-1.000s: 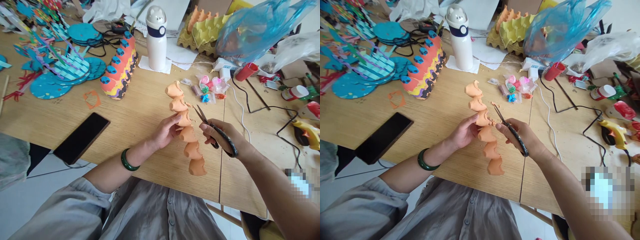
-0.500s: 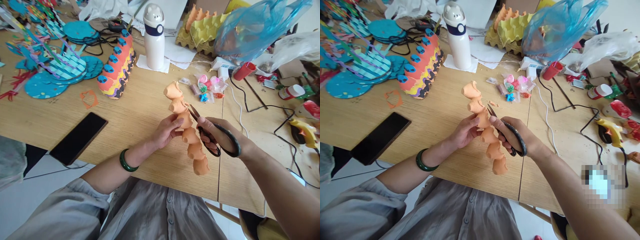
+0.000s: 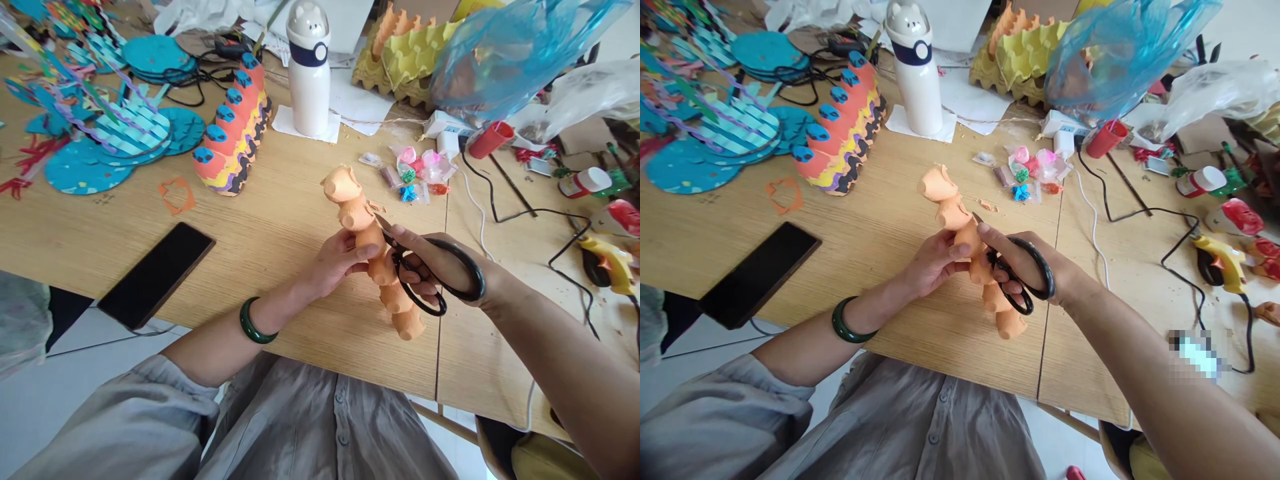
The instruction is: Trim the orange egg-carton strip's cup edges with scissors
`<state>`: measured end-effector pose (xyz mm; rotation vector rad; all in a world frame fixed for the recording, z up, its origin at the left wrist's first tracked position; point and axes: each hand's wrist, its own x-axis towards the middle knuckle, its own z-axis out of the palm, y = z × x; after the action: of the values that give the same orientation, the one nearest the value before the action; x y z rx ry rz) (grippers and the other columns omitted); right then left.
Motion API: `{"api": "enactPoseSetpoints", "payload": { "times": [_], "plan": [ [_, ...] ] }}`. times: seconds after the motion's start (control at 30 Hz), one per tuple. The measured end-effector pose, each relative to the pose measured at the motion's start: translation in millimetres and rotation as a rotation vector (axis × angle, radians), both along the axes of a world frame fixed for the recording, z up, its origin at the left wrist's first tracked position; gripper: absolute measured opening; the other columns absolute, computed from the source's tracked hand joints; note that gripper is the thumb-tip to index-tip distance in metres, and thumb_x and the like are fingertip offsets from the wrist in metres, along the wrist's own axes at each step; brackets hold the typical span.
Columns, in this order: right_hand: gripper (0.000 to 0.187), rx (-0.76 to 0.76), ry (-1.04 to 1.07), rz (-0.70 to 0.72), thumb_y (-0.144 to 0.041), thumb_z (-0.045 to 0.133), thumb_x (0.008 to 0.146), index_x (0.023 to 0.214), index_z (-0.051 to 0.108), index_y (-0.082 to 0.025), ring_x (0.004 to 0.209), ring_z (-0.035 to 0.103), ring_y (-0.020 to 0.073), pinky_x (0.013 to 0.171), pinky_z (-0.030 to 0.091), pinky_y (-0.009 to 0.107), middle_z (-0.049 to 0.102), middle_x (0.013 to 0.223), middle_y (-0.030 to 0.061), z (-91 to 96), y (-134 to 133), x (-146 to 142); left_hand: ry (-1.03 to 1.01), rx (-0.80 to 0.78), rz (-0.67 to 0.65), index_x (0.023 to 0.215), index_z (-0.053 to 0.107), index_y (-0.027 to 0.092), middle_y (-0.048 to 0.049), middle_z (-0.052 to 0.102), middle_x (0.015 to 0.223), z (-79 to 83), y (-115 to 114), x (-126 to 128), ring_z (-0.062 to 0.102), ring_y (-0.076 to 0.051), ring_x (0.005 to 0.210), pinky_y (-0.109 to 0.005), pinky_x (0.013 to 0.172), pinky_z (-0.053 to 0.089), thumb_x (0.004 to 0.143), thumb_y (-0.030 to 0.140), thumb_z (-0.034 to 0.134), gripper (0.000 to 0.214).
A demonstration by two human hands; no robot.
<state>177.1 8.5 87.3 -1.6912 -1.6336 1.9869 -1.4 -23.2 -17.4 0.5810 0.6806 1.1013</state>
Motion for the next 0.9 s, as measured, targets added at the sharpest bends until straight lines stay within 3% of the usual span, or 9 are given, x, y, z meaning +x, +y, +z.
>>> {"api": "enactPoseSetpoints", "payload": {
  "times": [0.13, 0.37, 0.7, 0.83, 0.9],
  "plan": [
    [0.067, -0.009, 0.017, -0.014, -0.084, 0.052, 0.086, 0.064, 0.053, -0.02, 0.04, 0.031, 0.0071, 0.033, 0.025, 0.023, 0.04, 0.054, -0.0046, -0.6, -0.5, 0.1, 0.002, -0.008, -0.022, 0.116, 0.066, 0.018, -0.0125, 0.074, 0.119, -0.7, 0.4, 0.4, 0.072, -0.028, 0.106, -0.039, 0.087, 0.058, 0.068, 0.043, 0.093, 0.06],
    [0.062, -0.02, -0.041, -0.172, -0.078, 0.067, 0.08, 0.065, 0.06, -0.018, 0.036, 0.028, 0.0055, 0.028, 0.023, 0.021, 0.034, 0.049, -0.0067, -1.1, -6.0, -7.6, -0.006, -0.011, -0.024, 0.114, 0.068, 0.018, -0.0085, 0.073, 0.112, -2.6, 1.4, -0.1, 0.07, -0.025, 0.101, -0.036, 0.082, 0.057, 0.068, 0.042, 0.093, 0.058],
    [0.064, -0.002, -0.134, -0.135, -0.076, 0.069, 0.08, 0.059, 0.05, -0.019, 0.036, 0.031, 0.0048, 0.029, 0.023, 0.019, 0.036, 0.049, -0.0056, -3.3, -4.4, -9.6, 0.017, -0.056, -0.057, 0.112, 0.067, 0.017, -0.0107, 0.072, 0.114, -0.2, 0.0, 0.0, 0.068, -0.028, 0.107, -0.038, 0.084, 0.057, 0.069, 0.042, 0.092, 0.056],
    [0.061, -0.057, -0.059, -0.177, -0.078, 0.067, 0.08, 0.069, 0.057, -0.019, 0.039, 0.028, 0.0059, 0.032, 0.024, 0.021, 0.034, 0.053, -0.0069, -3.6, 3.0, -2.2, 0.042, -0.047, -0.058, 0.112, 0.067, 0.018, -0.0102, 0.072, 0.113, -0.5, 0.6, -1.2, 0.069, -0.026, 0.103, -0.036, 0.079, 0.058, 0.071, 0.046, 0.09, 0.055],
    [0.058, 0.033, -0.069, -0.185, -0.077, 0.068, 0.08, 0.078, 0.061, -0.019, 0.04, 0.032, 0.0078, 0.034, 0.03, 0.024, 0.038, 0.054, -0.0065, -4.9, 6.0, 4.1, 0.054, -0.059, -0.06, 0.112, 0.067, 0.018, -0.0096, 0.071, 0.111, 0.3, 0.9, -1.9, 0.07, -0.025, 0.099, -0.036, 0.077, 0.059, 0.07, 0.047, 0.089, 0.056]
  ]
}}
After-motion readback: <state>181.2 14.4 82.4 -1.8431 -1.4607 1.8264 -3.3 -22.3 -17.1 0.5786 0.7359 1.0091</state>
